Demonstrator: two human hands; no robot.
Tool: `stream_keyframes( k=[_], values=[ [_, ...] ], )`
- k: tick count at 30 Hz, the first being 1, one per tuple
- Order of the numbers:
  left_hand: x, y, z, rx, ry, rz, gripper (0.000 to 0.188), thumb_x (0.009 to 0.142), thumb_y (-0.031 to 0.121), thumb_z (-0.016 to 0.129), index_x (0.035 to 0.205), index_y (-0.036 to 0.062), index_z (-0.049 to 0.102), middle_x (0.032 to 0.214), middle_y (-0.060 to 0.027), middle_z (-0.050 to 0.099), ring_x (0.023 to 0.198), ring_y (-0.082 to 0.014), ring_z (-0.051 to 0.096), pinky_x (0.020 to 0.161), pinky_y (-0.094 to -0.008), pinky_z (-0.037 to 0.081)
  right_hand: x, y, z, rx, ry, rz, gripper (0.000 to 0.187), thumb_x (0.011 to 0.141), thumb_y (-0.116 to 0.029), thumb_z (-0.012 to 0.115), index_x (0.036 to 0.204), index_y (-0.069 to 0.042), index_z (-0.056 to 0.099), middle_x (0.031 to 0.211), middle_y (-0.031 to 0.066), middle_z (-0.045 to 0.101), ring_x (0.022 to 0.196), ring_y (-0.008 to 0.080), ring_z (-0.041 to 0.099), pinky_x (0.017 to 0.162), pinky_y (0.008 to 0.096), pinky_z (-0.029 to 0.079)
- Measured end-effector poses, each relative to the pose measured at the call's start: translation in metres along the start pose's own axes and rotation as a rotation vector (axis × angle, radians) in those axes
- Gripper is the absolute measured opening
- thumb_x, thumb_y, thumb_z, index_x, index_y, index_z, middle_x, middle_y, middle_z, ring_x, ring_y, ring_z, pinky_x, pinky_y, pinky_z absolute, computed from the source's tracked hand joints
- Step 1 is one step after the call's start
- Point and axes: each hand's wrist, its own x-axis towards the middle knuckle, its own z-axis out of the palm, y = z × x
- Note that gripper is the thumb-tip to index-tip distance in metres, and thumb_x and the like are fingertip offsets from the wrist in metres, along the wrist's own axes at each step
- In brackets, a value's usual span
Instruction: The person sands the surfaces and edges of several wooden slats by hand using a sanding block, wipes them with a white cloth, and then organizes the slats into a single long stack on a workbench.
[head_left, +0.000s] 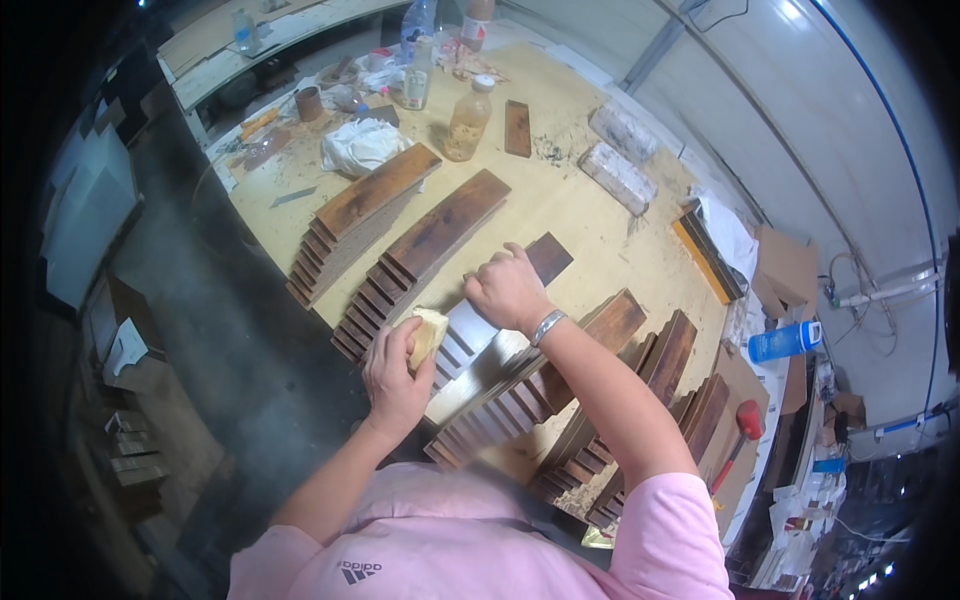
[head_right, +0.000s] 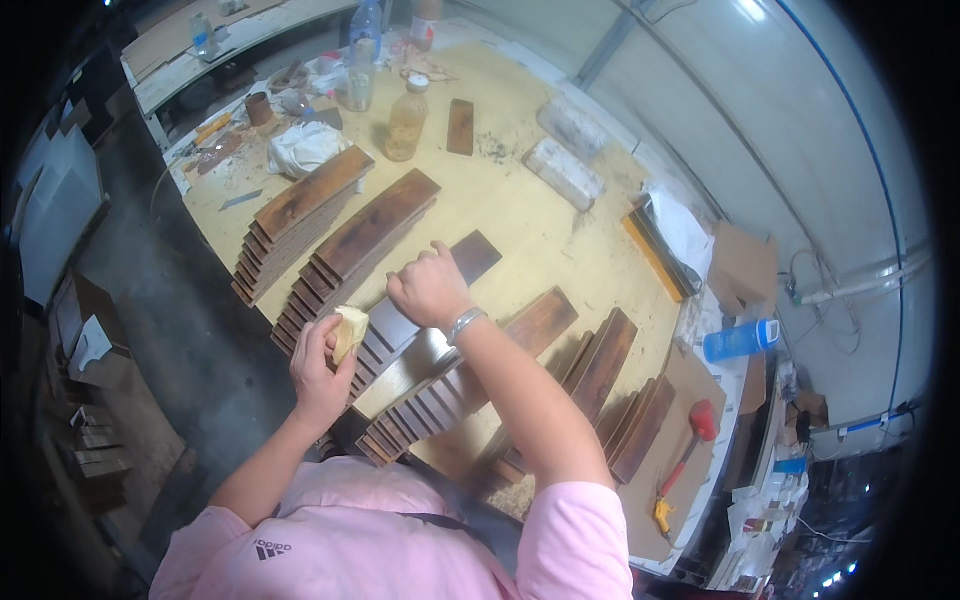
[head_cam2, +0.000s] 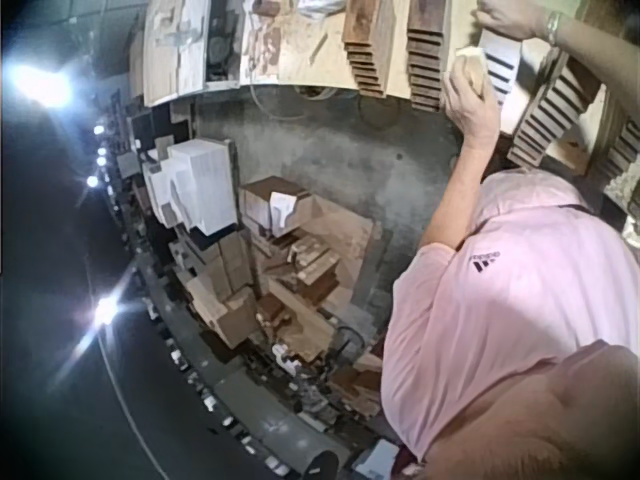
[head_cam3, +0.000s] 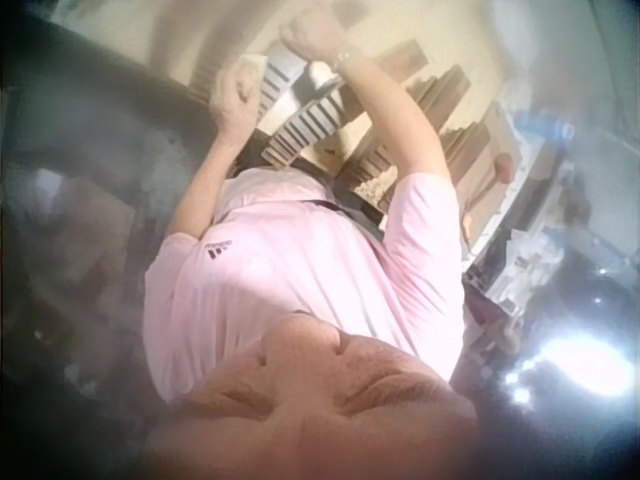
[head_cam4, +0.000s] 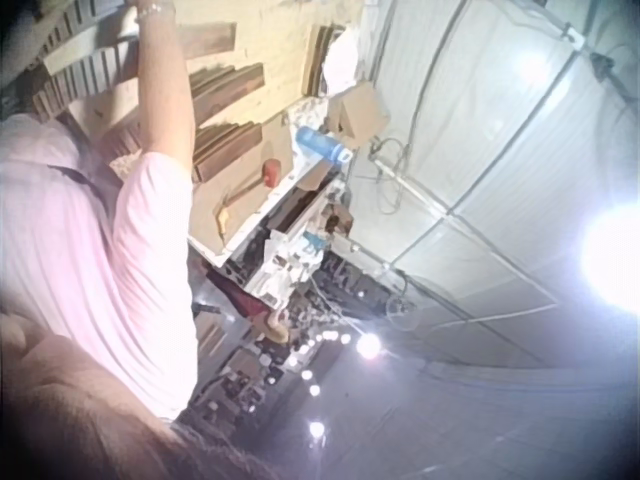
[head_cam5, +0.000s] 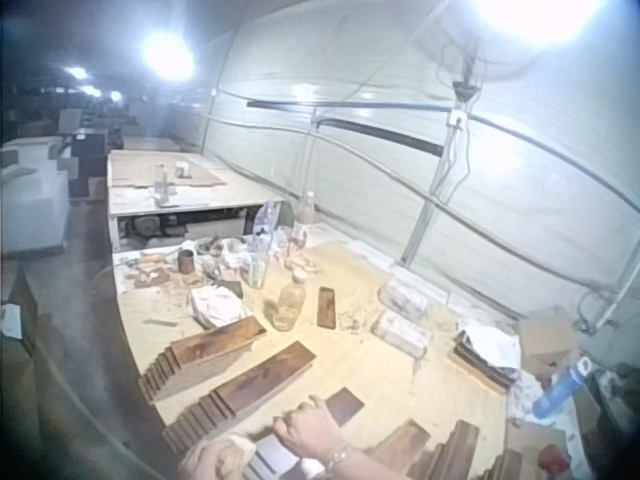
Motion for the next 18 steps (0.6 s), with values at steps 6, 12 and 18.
stream_keyframes(
  k=[6,12,18],
  values=[
    [-0.031,0.006,-0.005,-0.026,-0.076,0.138,0.044,0.077,0.004,0.077,0.12,0.005,0.065,0.09,-0.0127,0.059,0.079,-0.0311,0.062,0.068,-0.0419,0.05,0.006,-0.006,0.002,-0.014,-0.062,0.007,0.047,0.096,-0.03,0.045,0.066,-0.004,0.07,0.075,0.0152,0.071,0.087,0.0337,0.067,0.114,0.0512,0.038],
    [-0.04,0.007,-0.008,-0.096,-0.206,0.15,0.045,0.079,0.006,0.077,0.122,0.0066,0.065,0.092,-0.0126,0.058,0.081,-0.0343,0.061,0.071,-0.0465,0.051,0.009,-0.004,0.0,-0.015,-0.094,0.007,0.046,0.097,-0.031,0.046,0.069,-0.004,0.072,0.078,0.0142,0.072,0.092,0.032,0.066,0.115,0.0506,0.036],
    [-0.02,-0.016,-0.014,-0.034,-0.026,-0.038,0.047,0.079,0.007,0.078,0.123,0.0065,0.063,0.088,-0.0119,0.057,0.076,-0.032,0.06,0.068,-0.044,0.05,0.004,-0.009,-0.008,0.049,-0.063,-0.009,0.047,0.097,-0.034,0.047,0.072,-0.004,0.073,0.081,0.0143,0.072,0.096,0.0318,0.065,0.118,0.0521,0.033]
  ],
)
